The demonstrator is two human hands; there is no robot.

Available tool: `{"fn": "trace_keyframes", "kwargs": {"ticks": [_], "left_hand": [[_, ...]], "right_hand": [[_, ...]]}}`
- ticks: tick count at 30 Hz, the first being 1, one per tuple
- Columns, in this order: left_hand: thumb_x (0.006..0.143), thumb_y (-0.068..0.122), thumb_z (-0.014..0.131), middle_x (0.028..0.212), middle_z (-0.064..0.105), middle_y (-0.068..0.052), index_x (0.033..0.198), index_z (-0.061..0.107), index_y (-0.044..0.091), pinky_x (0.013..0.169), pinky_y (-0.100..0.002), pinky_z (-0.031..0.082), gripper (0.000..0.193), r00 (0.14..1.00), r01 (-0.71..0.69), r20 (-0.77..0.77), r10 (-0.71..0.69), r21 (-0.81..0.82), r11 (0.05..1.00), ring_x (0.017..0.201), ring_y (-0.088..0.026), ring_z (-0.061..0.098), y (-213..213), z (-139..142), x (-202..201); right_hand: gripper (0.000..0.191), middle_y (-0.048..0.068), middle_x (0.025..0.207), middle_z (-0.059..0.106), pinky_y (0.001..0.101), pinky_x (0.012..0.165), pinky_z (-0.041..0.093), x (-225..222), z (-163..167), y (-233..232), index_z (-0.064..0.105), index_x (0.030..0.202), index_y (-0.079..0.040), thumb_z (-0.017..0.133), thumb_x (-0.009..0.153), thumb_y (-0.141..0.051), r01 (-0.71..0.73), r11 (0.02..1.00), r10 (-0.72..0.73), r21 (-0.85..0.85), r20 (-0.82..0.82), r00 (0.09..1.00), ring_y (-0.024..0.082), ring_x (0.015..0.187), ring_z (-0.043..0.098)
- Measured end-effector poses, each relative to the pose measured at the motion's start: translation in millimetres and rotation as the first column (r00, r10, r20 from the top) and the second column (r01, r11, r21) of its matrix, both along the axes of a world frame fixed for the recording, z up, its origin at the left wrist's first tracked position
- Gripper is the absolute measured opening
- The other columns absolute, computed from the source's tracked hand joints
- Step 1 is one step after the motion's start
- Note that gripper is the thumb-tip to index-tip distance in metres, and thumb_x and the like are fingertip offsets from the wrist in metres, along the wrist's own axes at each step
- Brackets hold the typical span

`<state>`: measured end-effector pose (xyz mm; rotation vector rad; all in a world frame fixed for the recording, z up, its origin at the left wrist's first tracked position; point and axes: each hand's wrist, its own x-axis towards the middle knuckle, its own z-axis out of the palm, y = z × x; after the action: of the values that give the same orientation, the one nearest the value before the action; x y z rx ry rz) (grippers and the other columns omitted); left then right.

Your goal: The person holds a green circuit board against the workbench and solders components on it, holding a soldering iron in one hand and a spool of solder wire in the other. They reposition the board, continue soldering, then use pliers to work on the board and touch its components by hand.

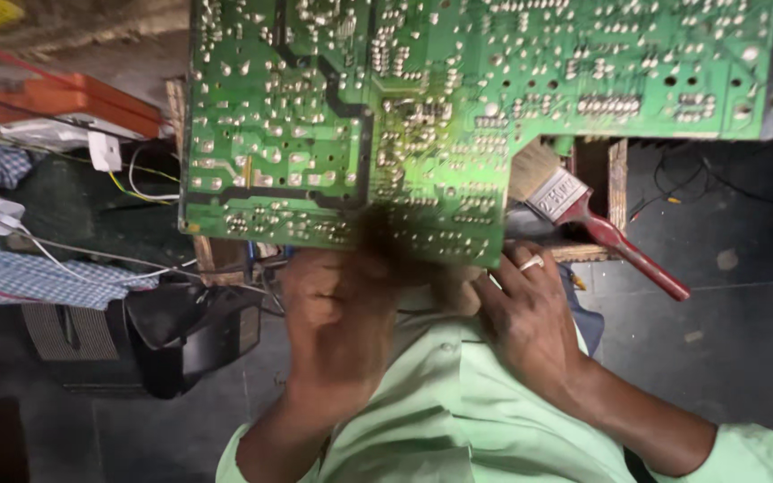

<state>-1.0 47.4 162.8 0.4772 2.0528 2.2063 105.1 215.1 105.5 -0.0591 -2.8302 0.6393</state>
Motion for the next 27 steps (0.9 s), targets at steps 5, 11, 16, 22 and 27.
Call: {"fn": "trace_keyframes", "kwargs": {"ticks": [5, 11, 16, 22, 27], "left_hand": [[0.11, 0.015, 0.056, 0.095, 0.068, -0.015, 0.101, 0.063, -0.01, 0.075, -0.031, 0.056, 0.027, 0.892, 0.304, 0.265, -0.367, 0.249, 0.919, 0.079, -0.02, 0.065, 11, 14, -8], [0.114, 0.039, 0.055, 0.101, 0.075, -0.021, 0.103, 0.068, -0.012, 0.086, -0.038, 0.061, 0.054, 0.855, 0.369, 0.292, -0.428, 0.237, 0.899, 0.089, -0.024, 0.073, 18, 33, -20], [0.111, 0.045, 0.057, 0.098, 0.075, -0.023, 0.102, 0.069, -0.013, 0.084, -0.038, 0.061, 0.06, 0.868, 0.358, 0.249, -0.429, 0.285, 0.889, 0.086, -0.024, 0.072, 18, 31, -29], [0.108, 0.047, 0.062, 0.1, 0.073, -0.021, 0.109, 0.067, -0.011, 0.08, -0.036, 0.06, 0.058, 0.855, 0.357, 0.25, -0.456, 0.354, 0.864, 0.084, -0.021, 0.07, 1, 41, -33], [0.11, 0.046, 0.063, 0.099, 0.073, -0.021, 0.109, 0.067, -0.011, 0.077, -0.033, 0.057, 0.057, 0.861, 0.345, 0.25, -0.443, 0.351, 0.87, 0.083, -0.02, 0.07, -4, 43, -36]], "right_hand": [[0.041, 0.018, 0.118, 0.066, 0.052, 0.089, 0.048, -5, 13, 19, 0.069, 0.108, 0.001, 0.076, 0.07, -0.014, -0.013, 0.996, 0.013, -0.093, 0.001, 1.0, 0.039, 0.108, 0.059], [0.058, 0.02, 0.134, 0.062, 0.0515, 0.09, 0.049, -15, 48, 70, 0.062, 0.136, 0.0, 0.078, 0.085, -0.021, 0.107, 0.974, -0.12, 0.197, 0.054, 0.991, 0.042, 0.11, 0.06], [0.083, 0.021, 0.131, 0.062, 0.0525, 0.088, 0.048, -51, 38, 81, 0.054, 0.149, -0.007, 0.083, 0.077, -0.037, -0.009, 0.956, -0.029, 0.294, 0.126, 0.992, 0.037, 0.104, 0.065], [0.087, 0.027, 0.132, 0.061, 0.0519, 0.079, 0.053, -67, 27, 91, 0.056, 0.148, -0.004, 0.087, 0.072, -0.032, -0.047, 0.967, 0.025, 0.252, 0.089, 0.996, 0.043, 0.094, 0.066], [0.027, 0.02, 0.114, 0.072, 0.0491, 0.088, 0.056, -98, 8, 140, 0.07, 0.125, -0.004, 0.079, 0.106, -0.022, 0.041, 0.98, -0.04, 0.193, -0.01, 0.999, 0.038, 0.099, 0.069]]}}
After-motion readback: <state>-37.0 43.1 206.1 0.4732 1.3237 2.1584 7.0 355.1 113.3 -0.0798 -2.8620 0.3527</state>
